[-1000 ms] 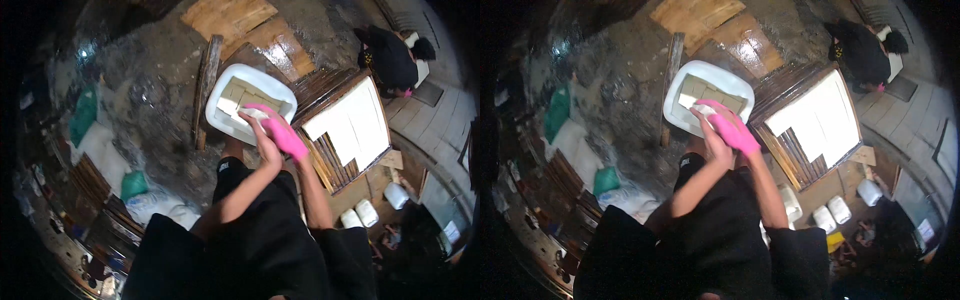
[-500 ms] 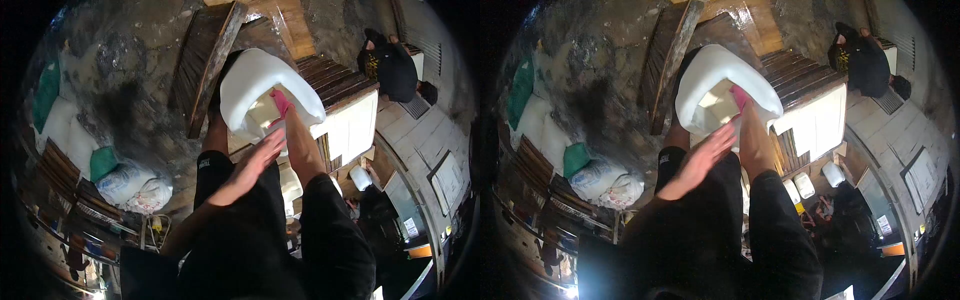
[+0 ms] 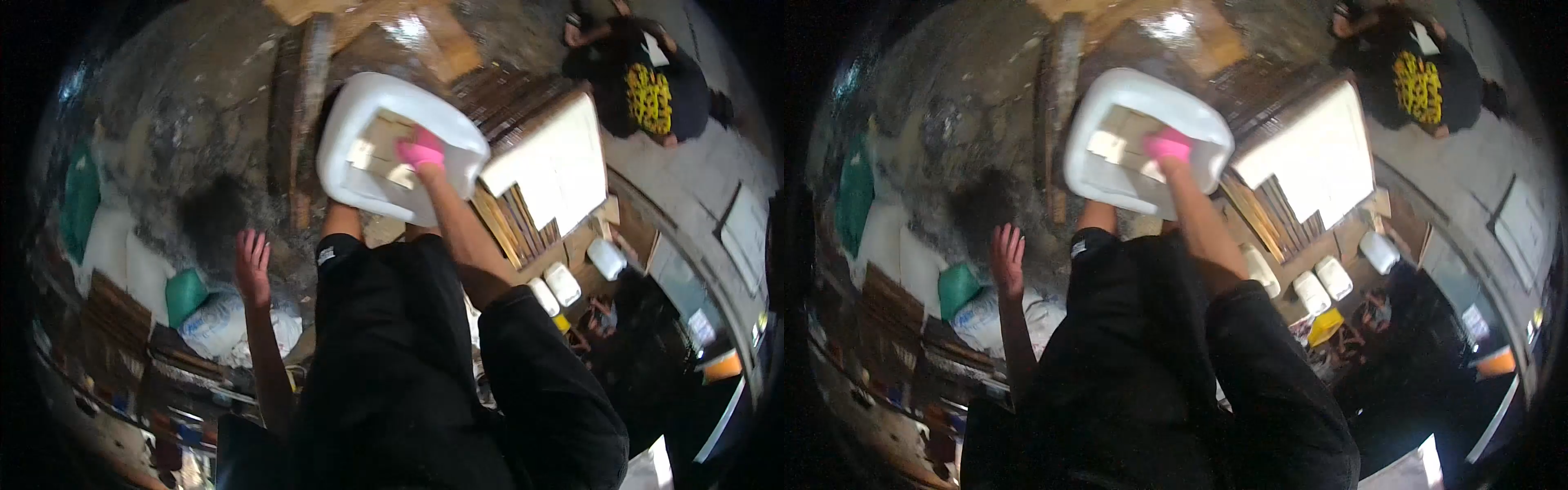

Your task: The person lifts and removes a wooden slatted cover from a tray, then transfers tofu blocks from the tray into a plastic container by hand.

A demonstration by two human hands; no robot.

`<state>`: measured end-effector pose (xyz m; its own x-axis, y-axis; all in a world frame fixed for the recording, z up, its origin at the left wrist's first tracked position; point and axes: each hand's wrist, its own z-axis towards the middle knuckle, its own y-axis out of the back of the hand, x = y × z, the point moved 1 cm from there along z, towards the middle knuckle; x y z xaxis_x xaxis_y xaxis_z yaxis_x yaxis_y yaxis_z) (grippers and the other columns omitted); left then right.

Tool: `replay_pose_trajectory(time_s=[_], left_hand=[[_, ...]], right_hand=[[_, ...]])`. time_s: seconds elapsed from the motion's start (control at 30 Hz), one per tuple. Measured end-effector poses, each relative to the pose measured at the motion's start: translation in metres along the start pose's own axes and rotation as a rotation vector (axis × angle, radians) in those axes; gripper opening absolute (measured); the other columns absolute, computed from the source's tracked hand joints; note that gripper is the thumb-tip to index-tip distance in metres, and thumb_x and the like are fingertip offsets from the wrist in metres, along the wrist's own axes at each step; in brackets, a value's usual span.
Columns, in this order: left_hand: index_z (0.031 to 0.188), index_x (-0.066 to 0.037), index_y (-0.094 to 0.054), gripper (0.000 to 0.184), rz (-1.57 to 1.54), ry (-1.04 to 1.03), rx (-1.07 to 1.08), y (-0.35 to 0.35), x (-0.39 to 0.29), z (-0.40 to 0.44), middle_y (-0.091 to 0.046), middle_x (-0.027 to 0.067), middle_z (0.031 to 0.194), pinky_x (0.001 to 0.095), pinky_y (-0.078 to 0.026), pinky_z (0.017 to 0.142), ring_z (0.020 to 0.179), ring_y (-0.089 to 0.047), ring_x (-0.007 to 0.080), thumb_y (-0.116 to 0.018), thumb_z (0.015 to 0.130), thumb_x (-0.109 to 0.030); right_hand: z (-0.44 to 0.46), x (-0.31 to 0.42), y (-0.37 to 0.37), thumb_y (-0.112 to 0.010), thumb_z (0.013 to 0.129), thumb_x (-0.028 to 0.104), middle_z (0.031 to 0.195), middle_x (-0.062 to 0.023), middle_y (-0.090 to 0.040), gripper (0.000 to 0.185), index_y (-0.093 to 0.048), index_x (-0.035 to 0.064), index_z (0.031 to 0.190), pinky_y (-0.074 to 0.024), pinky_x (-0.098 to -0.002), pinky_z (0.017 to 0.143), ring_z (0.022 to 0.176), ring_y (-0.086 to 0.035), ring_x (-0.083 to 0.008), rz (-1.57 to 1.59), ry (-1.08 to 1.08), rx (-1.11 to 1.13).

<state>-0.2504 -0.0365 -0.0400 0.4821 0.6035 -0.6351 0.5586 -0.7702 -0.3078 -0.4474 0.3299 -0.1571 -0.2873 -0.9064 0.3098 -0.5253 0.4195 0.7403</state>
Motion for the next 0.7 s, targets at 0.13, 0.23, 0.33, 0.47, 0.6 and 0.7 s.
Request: replay_pose_trajectory(time_s=[0.13,0.23,0.33,0.47,0.6,0.7], left_hand=[[0.143,-0.012,-0.031,0.050,0.805,0.104,0.106,0.036,0.058,0.000,-0.031,0.0099,0.146,0.0415,-0.028,0.109,0.132,-0.035,0.0282,-0.040,0.097,-0.030],[0.140,-0.013,-0.038,0.052,0.431,0.521,-0.082,0.108,0.115,0.009,-0.032,0.0063,0.146,0.0422,-0.035,0.101,0.130,-0.038,0.0270,-0.045,0.094,-0.037],[0.135,-0.013,-0.044,0.050,0.874,0.510,-0.099,0.056,0.121,-0.035,-0.046,0.0052,0.135,0.0390,-0.041,0.091,0.116,-0.050,0.0222,-0.049,0.092,-0.038],[0.134,-0.013,-0.045,0.051,0.992,0.521,-0.089,-0.018,0.122,-0.082,-0.052,0.0067,0.131,0.0367,-0.043,0.090,0.113,-0.053,0.0250,-0.051,0.092,-0.041],[0.136,-0.011,-0.043,0.055,1.156,0.522,-0.047,-0.054,0.125,-0.116,-0.050,0.0096,0.133,0.0394,-0.041,0.095,0.117,-0.051,0.0277,-0.050,0.092,-0.044],[0.137,-0.008,-0.041,0.054,1.231,0.557,0.002,-0.071,0.129,-0.127,-0.047,0.0114,0.135,0.0404,-0.040,0.098,0.119,-0.049,0.0303,-0.047,0.095,-0.042]], right_hand=[[-0.099,0.049,0.117,-0.052,0.091,0.034,0.103,-0.0146,-0.066,0.036,-0.065,0.0047,0.106,-0.0488,-0.0328,0.086,0.094,-0.065,-0.0267,0.501,0.312,0.136],[-0.151,-0.060,0.154,-0.048,0.096,0.029,0.103,-0.0095,-0.065,0.036,-0.061,-0.0004,0.111,-0.0490,-0.0318,0.088,0.093,-0.062,-0.0163,1.270,-0.004,-0.112],[-0.186,-0.273,0.108,-0.045,0.095,0.036,0.120,-0.0102,-0.057,0.042,-0.057,0.0034,0.119,-0.0410,-0.0363,0.096,0.110,-0.053,-0.0195,1.237,-0.433,-0.696],[-0.217,-0.457,0.062,-0.031,0.100,0.033,0.146,-0.0119,-0.032,0.051,-0.030,0.0052,0.142,-0.0248,-0.0347,0.110,0.134,-0.031,-0.0214,1.147,-0.776,-1.015],[-0.173,-0.440,0.068,-0.029,0.097,0.021,0.152,-0.0137,-0.014,0.049,-0.025,0.0065,0.144,-0.0100,-0.0388,0.115,0.140,-0.016,-0.0280,0.690,-0.878,-0.675],[-0.156,-0.406,0.069,-0.029,0.098,0.022,0.147,-0.0154,-0.028,0.046,-0.032,0.0025,0.140,-0.0143,-0.0397,0.115,0.136,-0.025,-0.0281,1.118,-0.832,-0.966]])
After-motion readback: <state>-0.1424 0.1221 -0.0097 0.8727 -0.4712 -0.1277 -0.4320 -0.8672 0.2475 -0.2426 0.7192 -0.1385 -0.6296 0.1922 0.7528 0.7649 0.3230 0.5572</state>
